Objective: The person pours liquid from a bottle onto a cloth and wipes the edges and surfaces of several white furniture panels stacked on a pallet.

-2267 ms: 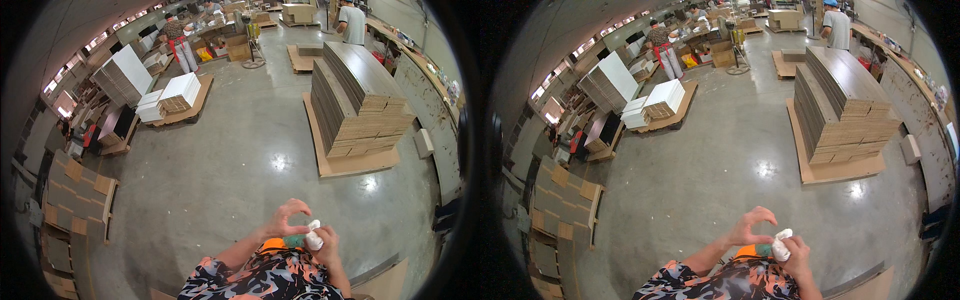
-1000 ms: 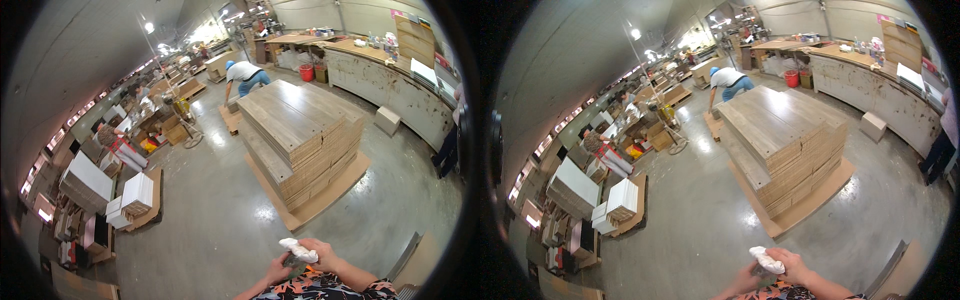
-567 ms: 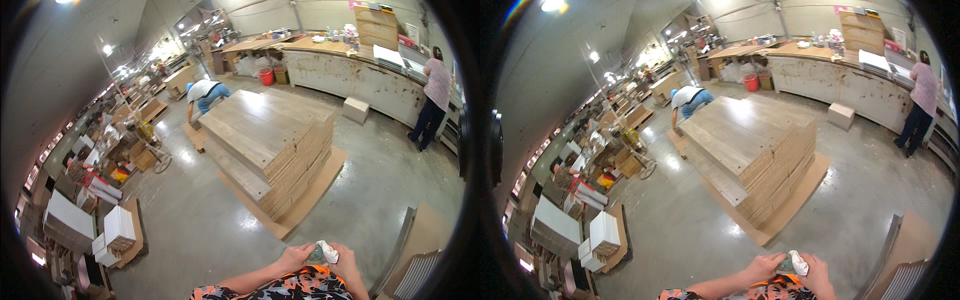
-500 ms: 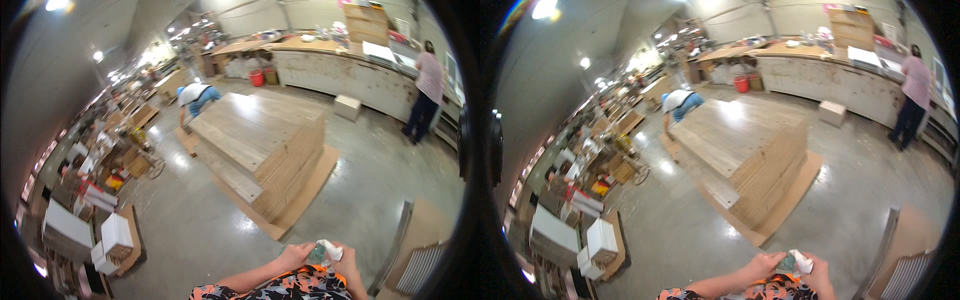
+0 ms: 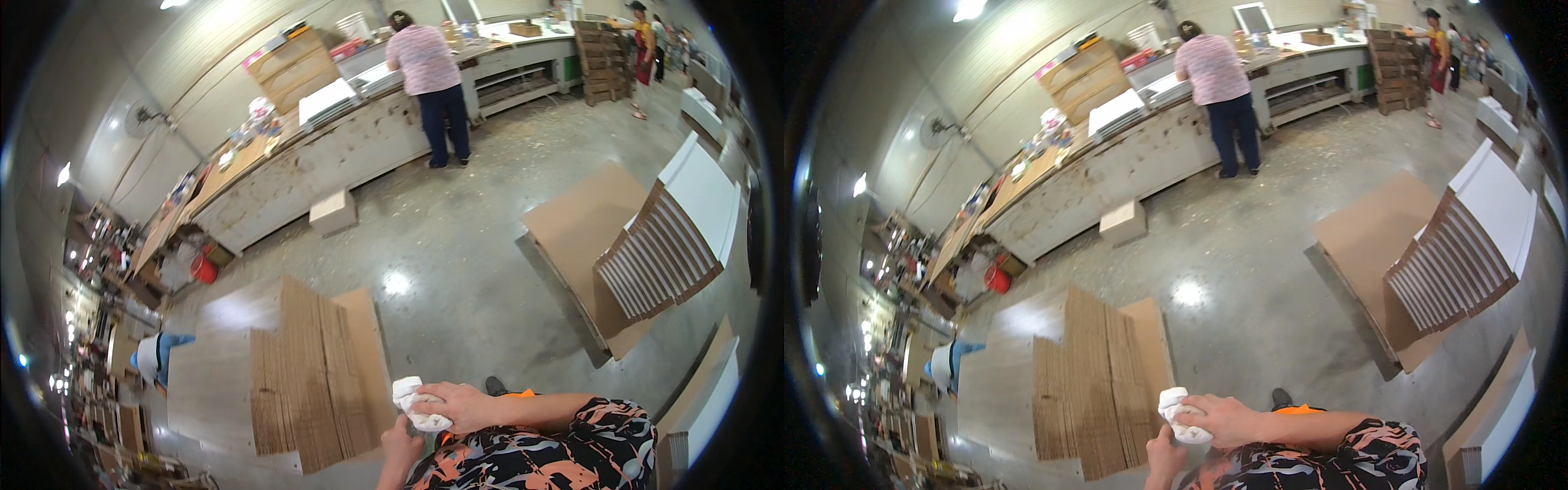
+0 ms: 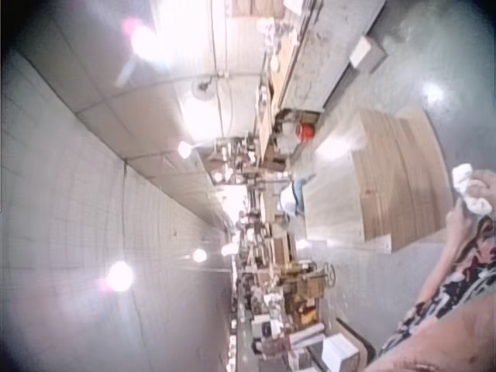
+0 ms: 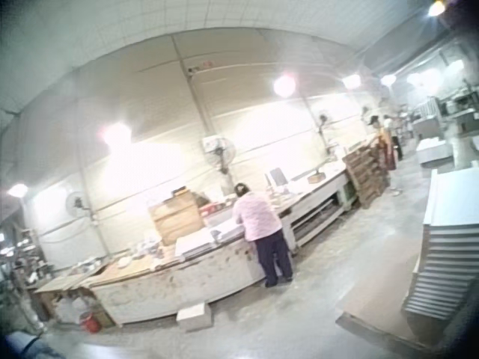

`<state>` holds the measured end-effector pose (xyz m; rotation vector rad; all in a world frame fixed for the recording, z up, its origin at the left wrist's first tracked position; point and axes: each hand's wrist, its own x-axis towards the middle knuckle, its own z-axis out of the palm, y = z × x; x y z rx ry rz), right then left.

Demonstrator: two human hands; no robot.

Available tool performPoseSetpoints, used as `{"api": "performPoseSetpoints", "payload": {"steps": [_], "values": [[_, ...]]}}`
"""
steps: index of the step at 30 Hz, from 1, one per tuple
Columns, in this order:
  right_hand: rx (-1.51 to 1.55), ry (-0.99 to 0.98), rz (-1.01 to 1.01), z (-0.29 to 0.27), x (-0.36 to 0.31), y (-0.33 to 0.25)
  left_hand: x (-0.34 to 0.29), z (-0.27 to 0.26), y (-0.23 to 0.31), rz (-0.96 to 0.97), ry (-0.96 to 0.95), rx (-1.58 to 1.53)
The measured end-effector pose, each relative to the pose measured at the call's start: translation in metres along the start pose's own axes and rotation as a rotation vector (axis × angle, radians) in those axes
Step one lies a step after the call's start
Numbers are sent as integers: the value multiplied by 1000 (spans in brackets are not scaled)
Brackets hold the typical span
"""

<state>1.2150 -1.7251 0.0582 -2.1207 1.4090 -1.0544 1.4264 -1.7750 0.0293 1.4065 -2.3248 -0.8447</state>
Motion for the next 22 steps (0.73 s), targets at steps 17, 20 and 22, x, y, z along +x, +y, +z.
{"api": "performPoseSetpoints", "payload": {"steps": [17, 20, 22], "values": [[-95, 339, 426, -106, 60, 199, 257, 76, 72, 57, -478, -651], [-108, 431, 553, -130, 88, 231, 332, 83, 84, 189, -563, -568], [-162, 410, 633, -148, 116, 246, 374, 64, 124, 147, -684, -449]]}}
